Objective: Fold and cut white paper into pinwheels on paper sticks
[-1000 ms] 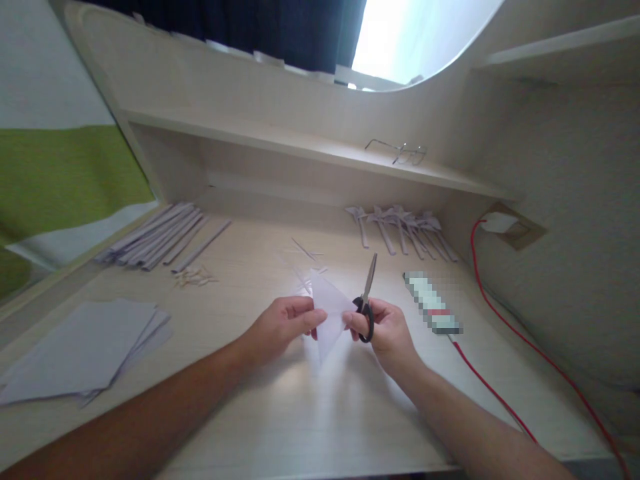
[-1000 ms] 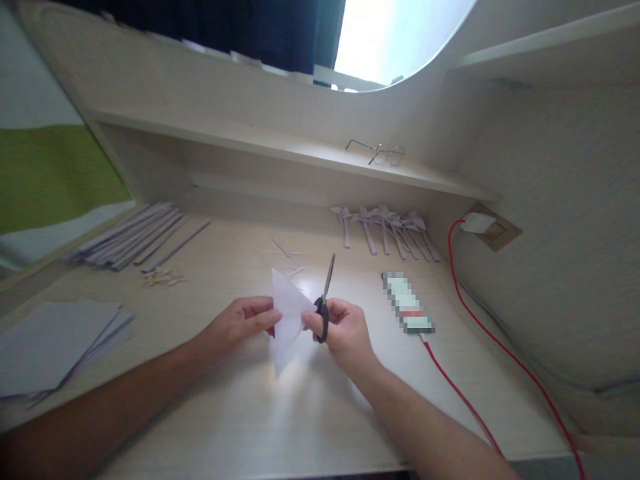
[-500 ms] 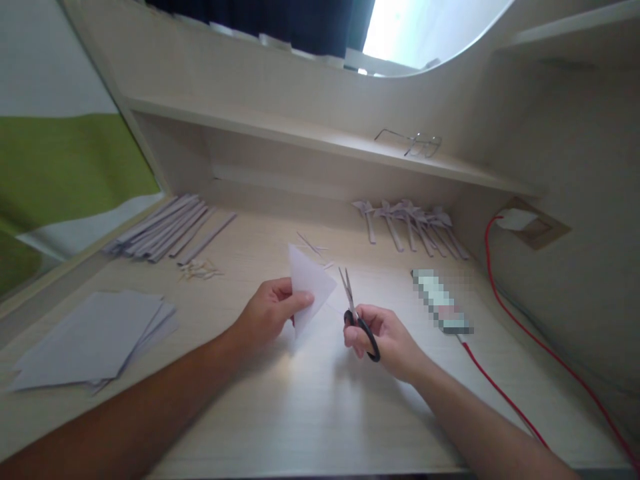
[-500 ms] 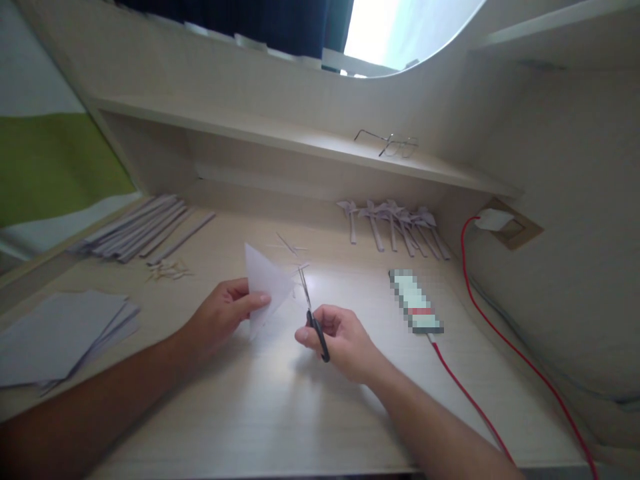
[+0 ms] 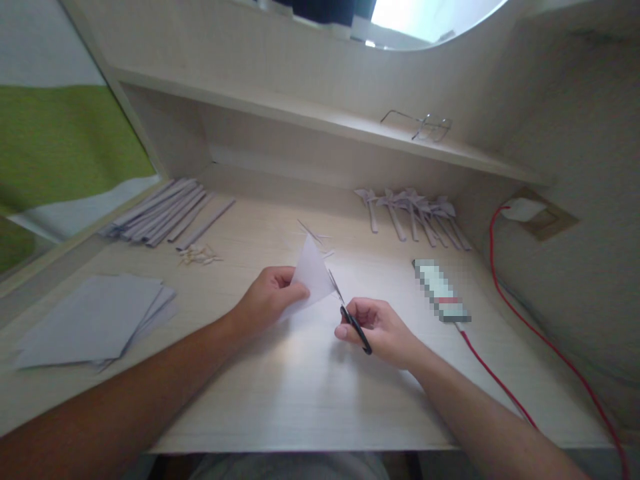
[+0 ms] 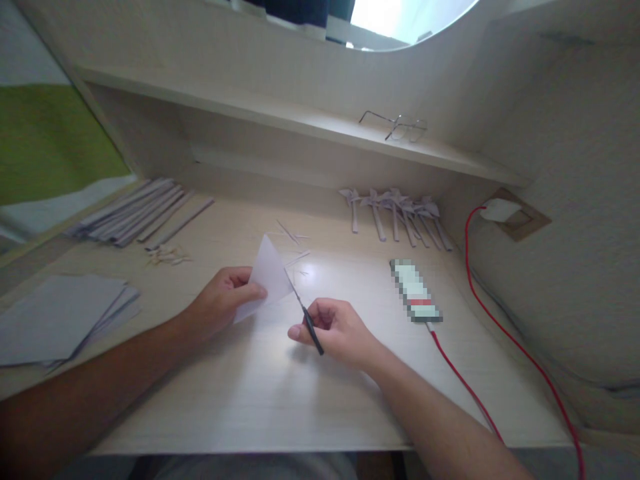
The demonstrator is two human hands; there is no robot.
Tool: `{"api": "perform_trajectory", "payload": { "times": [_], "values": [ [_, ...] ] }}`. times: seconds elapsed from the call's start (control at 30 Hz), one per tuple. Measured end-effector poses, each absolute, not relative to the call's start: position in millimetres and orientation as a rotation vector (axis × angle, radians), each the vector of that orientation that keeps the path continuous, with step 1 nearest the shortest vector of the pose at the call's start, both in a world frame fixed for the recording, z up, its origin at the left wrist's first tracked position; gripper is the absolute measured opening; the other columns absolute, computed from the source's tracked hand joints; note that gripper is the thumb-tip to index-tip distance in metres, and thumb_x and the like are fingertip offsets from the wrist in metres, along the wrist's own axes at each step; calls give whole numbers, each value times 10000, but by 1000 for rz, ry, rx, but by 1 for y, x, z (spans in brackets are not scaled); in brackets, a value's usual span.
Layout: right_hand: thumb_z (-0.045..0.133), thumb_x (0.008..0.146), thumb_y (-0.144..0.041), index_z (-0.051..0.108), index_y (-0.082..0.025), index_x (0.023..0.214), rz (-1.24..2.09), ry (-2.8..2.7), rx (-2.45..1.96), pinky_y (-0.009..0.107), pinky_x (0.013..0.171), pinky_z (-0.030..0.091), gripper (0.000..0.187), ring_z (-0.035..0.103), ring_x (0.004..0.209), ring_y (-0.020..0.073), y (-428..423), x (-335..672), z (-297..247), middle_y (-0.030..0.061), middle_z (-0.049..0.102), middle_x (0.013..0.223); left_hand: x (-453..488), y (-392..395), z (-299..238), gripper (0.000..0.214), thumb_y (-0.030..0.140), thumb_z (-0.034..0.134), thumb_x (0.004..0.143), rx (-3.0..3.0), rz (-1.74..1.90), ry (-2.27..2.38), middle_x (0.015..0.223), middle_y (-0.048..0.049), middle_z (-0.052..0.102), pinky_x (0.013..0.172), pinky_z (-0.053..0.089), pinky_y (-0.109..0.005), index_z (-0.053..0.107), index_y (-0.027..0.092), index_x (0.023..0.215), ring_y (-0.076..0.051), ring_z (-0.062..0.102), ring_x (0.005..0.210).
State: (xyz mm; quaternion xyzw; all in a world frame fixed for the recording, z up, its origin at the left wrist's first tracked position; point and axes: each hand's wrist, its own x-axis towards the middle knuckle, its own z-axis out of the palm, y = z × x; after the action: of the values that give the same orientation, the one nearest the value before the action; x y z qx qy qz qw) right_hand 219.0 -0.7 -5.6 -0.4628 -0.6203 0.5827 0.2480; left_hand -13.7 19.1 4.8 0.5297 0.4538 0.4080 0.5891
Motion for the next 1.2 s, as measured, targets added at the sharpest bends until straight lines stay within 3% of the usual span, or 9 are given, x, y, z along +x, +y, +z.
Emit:
{"api": "perform_trajectory", "payload": {
  "times": [0.33, 0.63, 1.2],
  "values": [
    [841, 714, -511, 607, -156, 712, 1592, -1632, -1233, 235, 512, 294, 425, 412, 550, 89, -2, 217, 2, -42, 512, 610, -17, 18, 4, 328, 444, 709, 788, 1301, 980, 1039, 604, 20, 554, 503, 317, -228, 665, 128, 714, -103, 457, 531],
    [877, 660, -472, 690, -136, 682, 1689, -1595, -1230, 230, 491, 332, 385, 470, 512, 98, -1, 215, 3, -22, 577, 547, -13, 16, 15, 373, 464, 668, 759, 1333, 1022, 1106, 512, 19, 503, 455, 286, -227, 547, 164, 572, -98, 418, 473],
    [873, 675, -468, 664, -145, 682, 1720, -1580, -1228, 223, 471, 315, 385, 457, 497, 88, -2, 218, -2, -17, 594, 570, -16, 18, 6, 311, 420, 714, 780, 1364, 1003, 1055, 570, 25, 528, 488, 316, -221, 625, 144, 667, -101, 444, 512]
  ]
}}
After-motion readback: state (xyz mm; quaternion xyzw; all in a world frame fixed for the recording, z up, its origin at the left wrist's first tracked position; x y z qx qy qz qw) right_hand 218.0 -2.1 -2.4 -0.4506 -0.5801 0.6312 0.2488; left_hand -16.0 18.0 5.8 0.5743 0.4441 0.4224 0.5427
